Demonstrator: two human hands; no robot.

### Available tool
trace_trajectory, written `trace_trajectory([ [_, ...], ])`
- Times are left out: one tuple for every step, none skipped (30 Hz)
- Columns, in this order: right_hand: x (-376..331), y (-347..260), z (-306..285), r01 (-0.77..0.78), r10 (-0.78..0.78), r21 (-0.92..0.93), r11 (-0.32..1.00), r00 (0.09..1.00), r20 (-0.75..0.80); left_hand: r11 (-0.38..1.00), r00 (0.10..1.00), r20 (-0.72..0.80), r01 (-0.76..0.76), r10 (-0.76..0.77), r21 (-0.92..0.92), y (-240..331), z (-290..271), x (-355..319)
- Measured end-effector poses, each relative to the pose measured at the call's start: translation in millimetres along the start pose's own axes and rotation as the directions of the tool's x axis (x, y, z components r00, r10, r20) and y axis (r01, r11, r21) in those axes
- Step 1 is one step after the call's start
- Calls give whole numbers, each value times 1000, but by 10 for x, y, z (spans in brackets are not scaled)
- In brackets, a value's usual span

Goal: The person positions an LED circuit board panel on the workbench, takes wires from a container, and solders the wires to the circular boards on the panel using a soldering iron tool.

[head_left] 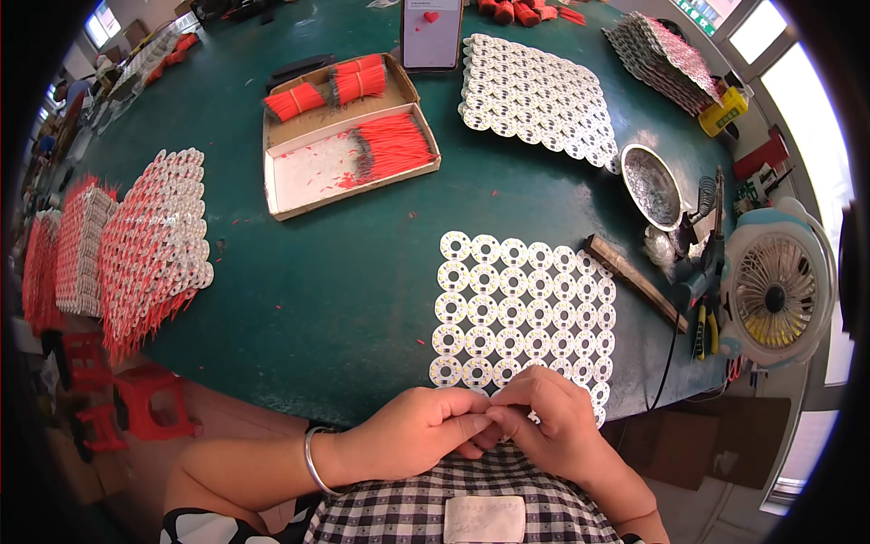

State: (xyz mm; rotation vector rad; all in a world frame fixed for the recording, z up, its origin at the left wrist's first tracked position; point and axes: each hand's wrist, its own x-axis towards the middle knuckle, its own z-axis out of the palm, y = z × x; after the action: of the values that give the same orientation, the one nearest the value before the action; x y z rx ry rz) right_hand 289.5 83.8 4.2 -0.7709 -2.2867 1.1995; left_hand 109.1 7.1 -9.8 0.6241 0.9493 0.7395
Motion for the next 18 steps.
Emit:
trace_trajectory([
  [3, 5, -3, -2, 2, 0, 1000, 1000, -1, 1000, 1000, 24, -2, 3, -11, -1, -7, 8],
  [8, 12, -14, -3, 3, 50, 999, 1000, 9, 1000, 999, 48, -5, 6, -23, -2, -13, 13],
  [5, 17, -25, -4, 3, 100, 995, 1000, 19, 1000, 999, 49, -4, 5, -22, -8, -11, 13],
  [-6, 40, -36, -5, 3, 101, 995, 1000, 19, 997, 998, 59, -18, 22, -78, -17, -7, 9],
  [-18, 75, -46, -40, 35, 194, 980, 999, 33, 991, 997, 68, -31, 40, -134, -24, -6, 5],
  [-21, 96, -48, -78, 66, 284, 956, 997, 50, 991, 997, 69, -30, 39, -134, -32, -19, 8],
  [-18, 90, -40, -79, 67, 284, 955, 996, 51, 991, 995, 91, -22, 35, -134, -44, -37, 14],
  [-11, 77, -27, -89, 77, 287, 954, 996, 52, 991, 993, 114, -15, 30, -133, -52, -50, 16],
  [-11, 67, -18, -99, 88, 289, 952, 995, 52, 991, 993, 114, -14, 30, -133, -54, -47, 17],
  [-10, 67, -4, -100, 88, 289, 952, 995, 52, 986, 995, 101, 1, 16, -168, -56, -45, 18],
  [-8, 74, 11, -95, 85, 272, 958, 995, 48, 979, 996, 88, 17, 1, -203, -56, -44, 19],
  [-8, 76, 16, -90, 81, 254, 963, 996, 43, 979, 996, 88, 17, 1, -202, -45, -43, 18],
  [-7, 73, 9, -89, 81, 254, 963, 996, 42, 983, 997, 75, 22, -8, -185, -27, -45, 15],
  [-7, 67, -1, -82, 75, 244, 966, 997, 37, 986, 998, 62, 26, -16, -167, -17, -46, 12],
  [1, 67, -8, -75, 69, 234, 969, 997, 34, 985, 998, 63, 27, -17, -168, -28, -59, 16],
  [9, 68, -14, -76, 69, 234, 969, 997, 35, 979, 998, 67, 8, 6, -206, -49, -72, 21],
  [15, 70, -21, -58, 51, 219, 974, 998, 37, 970, 997, 70, -11, 29, -244, -60, -78, 27],
  [14, 69, -30, -40, 33, 204, 978, 999, 38, 970, 997, 71, -10, 28, -243, -48, -71, 28],
])
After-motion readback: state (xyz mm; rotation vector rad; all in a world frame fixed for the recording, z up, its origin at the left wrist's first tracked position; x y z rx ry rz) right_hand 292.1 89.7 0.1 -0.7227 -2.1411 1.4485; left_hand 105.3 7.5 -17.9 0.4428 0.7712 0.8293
